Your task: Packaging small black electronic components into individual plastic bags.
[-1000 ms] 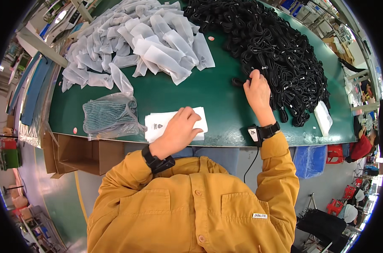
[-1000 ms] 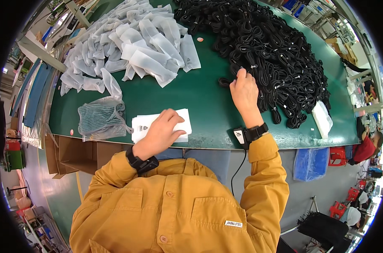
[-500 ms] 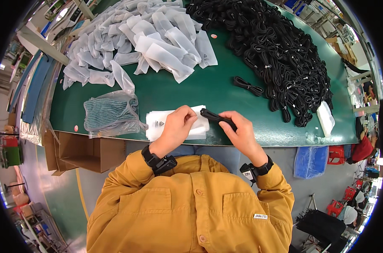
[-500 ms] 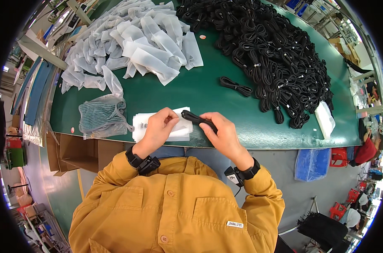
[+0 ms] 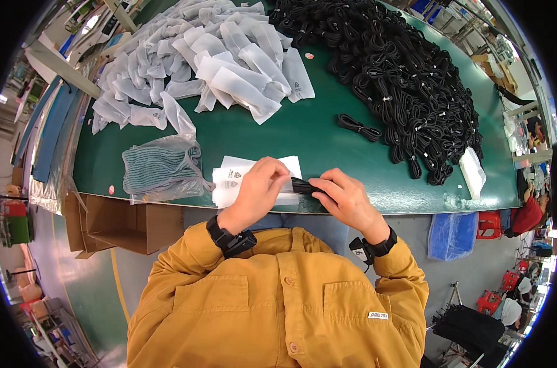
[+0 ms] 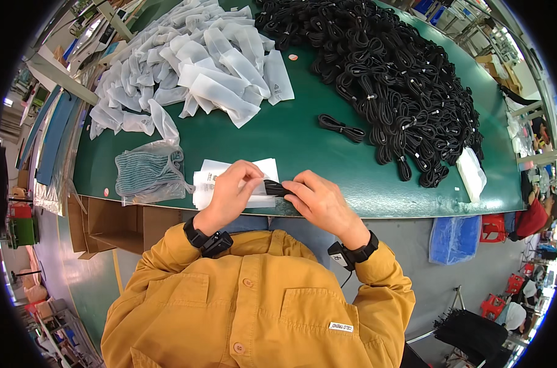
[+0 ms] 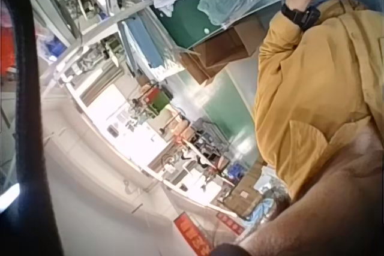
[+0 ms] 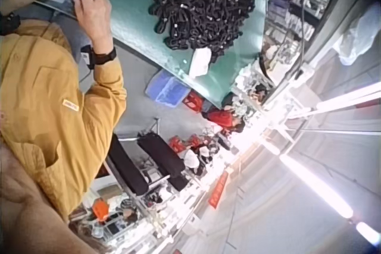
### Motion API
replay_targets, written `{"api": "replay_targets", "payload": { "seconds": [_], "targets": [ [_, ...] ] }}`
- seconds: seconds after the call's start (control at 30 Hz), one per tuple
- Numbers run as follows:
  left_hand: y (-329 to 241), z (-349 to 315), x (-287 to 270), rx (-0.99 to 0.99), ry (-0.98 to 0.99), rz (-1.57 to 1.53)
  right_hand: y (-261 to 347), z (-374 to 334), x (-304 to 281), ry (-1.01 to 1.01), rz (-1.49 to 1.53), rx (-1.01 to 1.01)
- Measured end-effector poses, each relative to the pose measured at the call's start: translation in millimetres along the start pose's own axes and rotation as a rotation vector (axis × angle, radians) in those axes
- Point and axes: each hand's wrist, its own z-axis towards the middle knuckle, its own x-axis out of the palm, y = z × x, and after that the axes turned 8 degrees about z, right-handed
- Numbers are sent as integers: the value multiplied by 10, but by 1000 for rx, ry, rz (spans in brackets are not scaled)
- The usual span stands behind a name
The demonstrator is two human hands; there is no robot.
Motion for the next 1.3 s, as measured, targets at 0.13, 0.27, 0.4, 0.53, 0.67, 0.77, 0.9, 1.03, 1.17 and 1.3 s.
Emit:
{"api": "replay_targets", "payload": {
  "seconds": [0.13, 0.27, 0.4, 0.53, 0.67, 0.77, 0.9, 1.03, 1.17, 1.3],
  "targets": [
    [-125, 52, -44, 417, -17, 193, -11, 18, 96, -49, 606, 946],
    [-244, 108, -86, 435, -12, 232, -142, 22, 209, -93, 832, 916],
    [-288, 218, -190, 316, -70, 108, 90, 240, 90, -122, 484, 210],
    [-377, 280, -259, -18, 18, -438, 152, 388, 68, -348, 630, 165],
    [-248, 504, -433, -173, 128, -676, 101, 468, -106, -246, 432, 80],
    [-298, 973, -816, -181, -168, -669, -49, 517, -222, -250, 192, 185],
    [-392, 995, -989, 34, -475, -150, -764, 314, -341, -331, -453, 142],
    [-64, 472, -532, 232, -128, 201, -1012, 101, -300, -43, -701, 337],
    [32, 54, -65, 280, 74, 351, -806, 69, -148, -20, -681, 355],
    [71, 47, 81, 240, 24, 445, -532, 29, 13, -221, -120, 355]
  ]
}}
